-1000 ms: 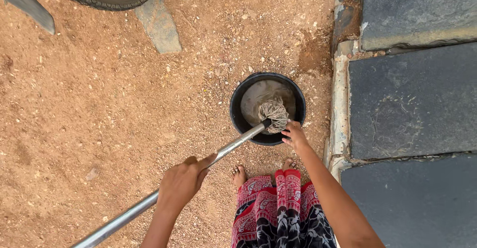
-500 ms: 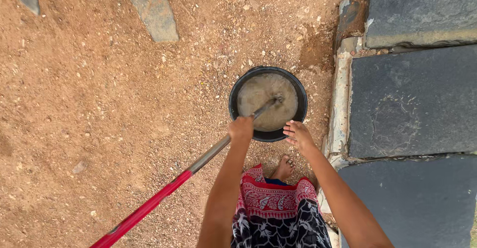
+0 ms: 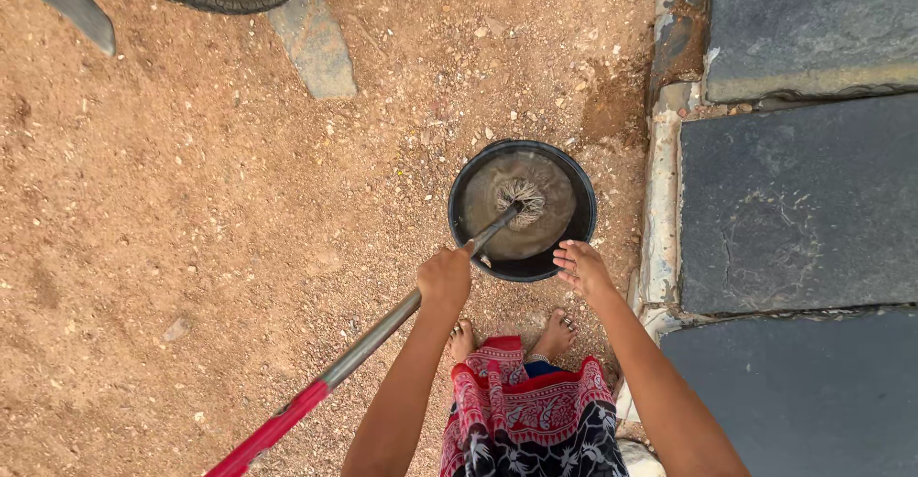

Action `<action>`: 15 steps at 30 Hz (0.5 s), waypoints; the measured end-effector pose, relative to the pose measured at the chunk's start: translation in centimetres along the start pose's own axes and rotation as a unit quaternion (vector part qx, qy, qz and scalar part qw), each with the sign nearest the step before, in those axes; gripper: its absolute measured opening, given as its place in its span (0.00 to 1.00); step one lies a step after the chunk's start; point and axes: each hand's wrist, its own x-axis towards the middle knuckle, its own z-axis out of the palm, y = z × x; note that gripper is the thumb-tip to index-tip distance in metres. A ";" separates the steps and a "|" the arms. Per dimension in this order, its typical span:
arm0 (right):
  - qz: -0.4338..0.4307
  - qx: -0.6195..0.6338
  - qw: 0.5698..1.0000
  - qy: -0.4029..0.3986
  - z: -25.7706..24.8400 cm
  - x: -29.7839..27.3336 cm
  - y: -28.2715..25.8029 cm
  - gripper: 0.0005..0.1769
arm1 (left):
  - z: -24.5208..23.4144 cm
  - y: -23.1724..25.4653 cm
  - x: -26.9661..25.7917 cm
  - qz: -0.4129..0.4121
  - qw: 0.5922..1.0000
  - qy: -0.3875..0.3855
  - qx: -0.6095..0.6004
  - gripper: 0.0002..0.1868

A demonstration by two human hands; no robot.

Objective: The person rinses a cloth, spreads it on a motorcycle seat, and then uses a mop to clean several black floor slabs by dipping the mop into a bucket and scrubbing the surfaces.

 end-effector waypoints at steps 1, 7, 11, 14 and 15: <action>-0.002 -0.004 1.000 -0.005 0.0 0.0 0.1 0.20 | 1.0 0.3 1.0 0.000 1.000 -0.001 -0.001 0.25; -0.003 -0.023 1.000 -0.019 0.7 -0.9 0.3 0.21 | 7.3 3.7 9.2 -0.026 0.999 -0.024 0.019 0.14; -0.008 -0.028 0.999 -0.013 1.1 -2.3 0.0 0.20 | 6.5 2.6 7.6 -0.016 1.000 -0.022 0.006 0.14; 0.006 -0.023 1.000 -0.010 1.2 -2.8 -0.2 0.20 | 3.7 0.3 2.5 0.026 1.000 0.006 0.004 0.20; 0.006 -0.023 1.000 -0.009 1.1 -2.8 -0.2 0.20 | 2.7 -0.2 0.9 0.013 1.000 -0.020 0.009 0.22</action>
